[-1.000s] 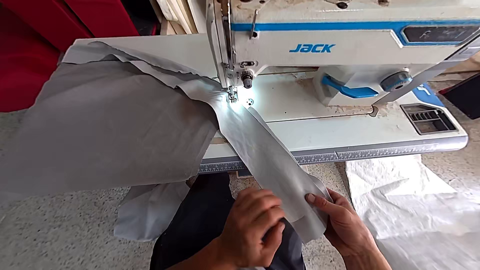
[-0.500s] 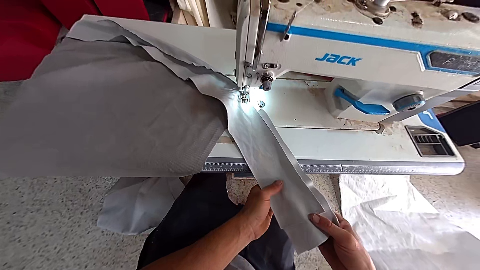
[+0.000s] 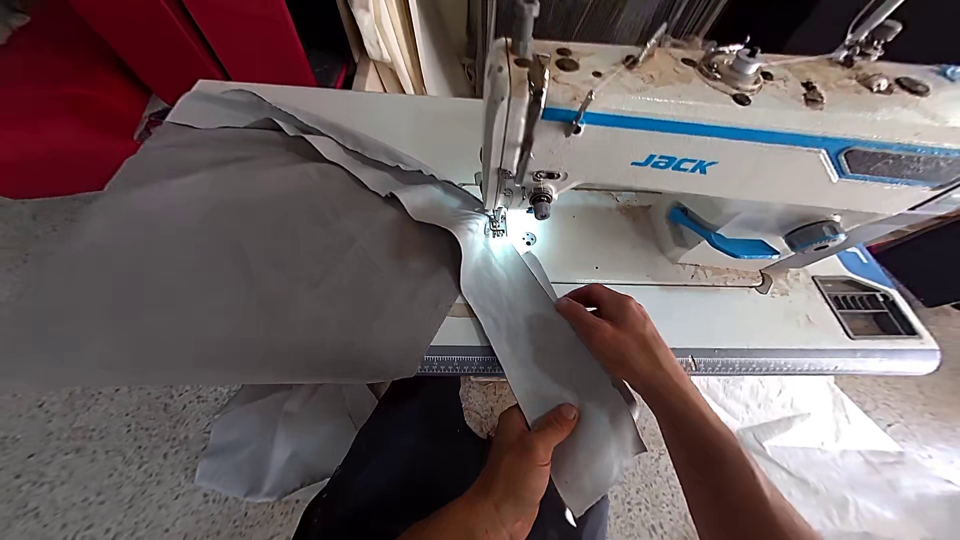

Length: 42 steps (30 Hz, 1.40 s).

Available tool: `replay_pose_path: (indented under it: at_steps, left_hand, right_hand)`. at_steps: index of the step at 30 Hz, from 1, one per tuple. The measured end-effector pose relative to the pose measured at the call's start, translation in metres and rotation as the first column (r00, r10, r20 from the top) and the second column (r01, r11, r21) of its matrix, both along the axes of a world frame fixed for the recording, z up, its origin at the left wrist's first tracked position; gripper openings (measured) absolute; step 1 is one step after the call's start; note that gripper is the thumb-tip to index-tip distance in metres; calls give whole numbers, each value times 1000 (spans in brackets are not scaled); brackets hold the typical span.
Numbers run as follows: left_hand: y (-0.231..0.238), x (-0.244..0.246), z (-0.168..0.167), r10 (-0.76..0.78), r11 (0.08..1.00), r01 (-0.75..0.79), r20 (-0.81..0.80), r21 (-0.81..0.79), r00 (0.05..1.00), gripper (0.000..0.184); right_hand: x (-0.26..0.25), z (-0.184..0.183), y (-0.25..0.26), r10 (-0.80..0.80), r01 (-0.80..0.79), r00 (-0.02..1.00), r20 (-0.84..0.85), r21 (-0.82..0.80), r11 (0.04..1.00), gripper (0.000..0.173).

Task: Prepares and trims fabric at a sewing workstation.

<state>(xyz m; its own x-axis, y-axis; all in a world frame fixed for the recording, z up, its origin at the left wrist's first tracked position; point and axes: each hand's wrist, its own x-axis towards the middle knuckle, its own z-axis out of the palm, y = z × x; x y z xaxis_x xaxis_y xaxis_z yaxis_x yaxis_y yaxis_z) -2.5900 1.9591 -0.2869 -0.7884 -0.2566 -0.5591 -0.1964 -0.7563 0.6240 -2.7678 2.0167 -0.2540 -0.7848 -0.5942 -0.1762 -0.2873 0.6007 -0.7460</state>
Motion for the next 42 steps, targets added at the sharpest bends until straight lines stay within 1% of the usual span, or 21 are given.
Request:
replay_pose_path:
  at_steps: [4, 7, 10, 13, 17, 18, 19, 20, 21, 22, 23, 24, 26, 28, 29, 30, 31, 33, 36, 38, 42]
  left_hand:
    - [4, -4, -6, 10, 1000, -10, 13, 13, 1000, 26]
    - [3, -7, -16, -13, 1000, 12, 37, 24, 999, 27]
    - [-4, -5, -27, -62, 998, 60, 73, 33, 995, 26]
    - [-11, 2, -30, -134, 990, 130, 98, 51, 986, 25]
    - [-19, 10, -33, -253, 964, 246, 60, 105, 966, 30]
    - [-23, 15, -36, -311, 949, 307, 54, 78, 949, 33]
    - [-29, 22, -40, -385, 923, 386, 78, 3, 920, 37]
    - [-37, 30, -41, -461, 873, 474, 128, -115, 878, 41]
    - [-48, 38, -40, -516, 787, 550, 188, -281, 835, 46]
    - [-61, 47, -34, -532, 661, 579, 246, -477, 810, 47]
    - [-74, 53, -25, -494, 521, 536, 277, -664, 824, 42]
    - [-88, 56, -15, -423, 379, 442, 273, -813, 864, 37]
    - [-117, 49, -2, -261, 108, 211, 178, -971, 949, 32]
    - [-139, 29, 6, -172, -147, 11, 37, -989, 984, 28]
    - [-147, 16, 10, -179, -245, -56, -11, -968, 984, 26]
    - [-152, 1, 15, -215, -307, -113, -47, -945, 975, 25]
    - [-154, -14, 19, -268, -343, -159, -66, -926, 961, 25]
    - [-158, -48, 22, -387, -381, -206, -47, -901, 921, 24]
    - [-172, -91, 19, -532, -424, -210, 54, -881, 845, 25]
    - [-185, -99, 18, -591, -456, -221, 108, -862, 799, 27]
    - [-201, -87, 15, -628, -504, -255, 147, -825, 765, 26]
  right_hand:
    - [-5, 6, -41, -24, 34, 996, -81, 128, 991, 34]
    - [4, 4, -54, -91, 127, 976, -197, 179, 976, 25]
    - [10, -7, -55, -146, 197, 945, -292, 153, 969, 17]
    - [15, -15, -52, -138, 186, 926, -351, 105, 977, 17]
    - [18, -21, -53, -127, 178, 898, -421, 83, 981, 15]
    - [19, -23, -53, -128, 176, 891, -435, 72, 982, 15]
    - [19, -25, -52, -129, 174, 883, -451, 60, 983, 15]
    - [19, -27, -52, -129, 170, 878, -461, 49, 984, 15]
    - [19, -28, -52, -128, 165, 876, -465, 40, 985, 15]
    - [18, -28, -51, -126, 159, 876, -465, 32, 987, 15]
    - [18, -29, -51, -126, 155, 877, -464, 25, 988, 15]
    - [17, -30, -50, -126, 152, 877, -464, 20, 988, 14]
    - [15, -33, -50, -135, 160, 877, -460, 14, 987, 14]
    - [15, -34, -49, -143, 166, 879, -455, 10, 986, 13]
    - [16, -34, -49, -146, 167, 878, -455, 4, 986, 13]
    - [17, -34, -49, -150, 167, 874, -463, -6, 986, 13]
    - [18, -35, -49, -156, 169, 867, -473, -15, 986, 12]
    - [21, -36, -49, -167, 171, 858, -486, -36, 985, 13]
    - [20, -38, -50, -182, 180, 850, -494, -51, 982, 13]
    - [19, -40, -49, -182, 182, 856, -485, -47, 982, 13]
    - [18, -39, -49, -166, 154, 850, -500, -67, 986, 10]
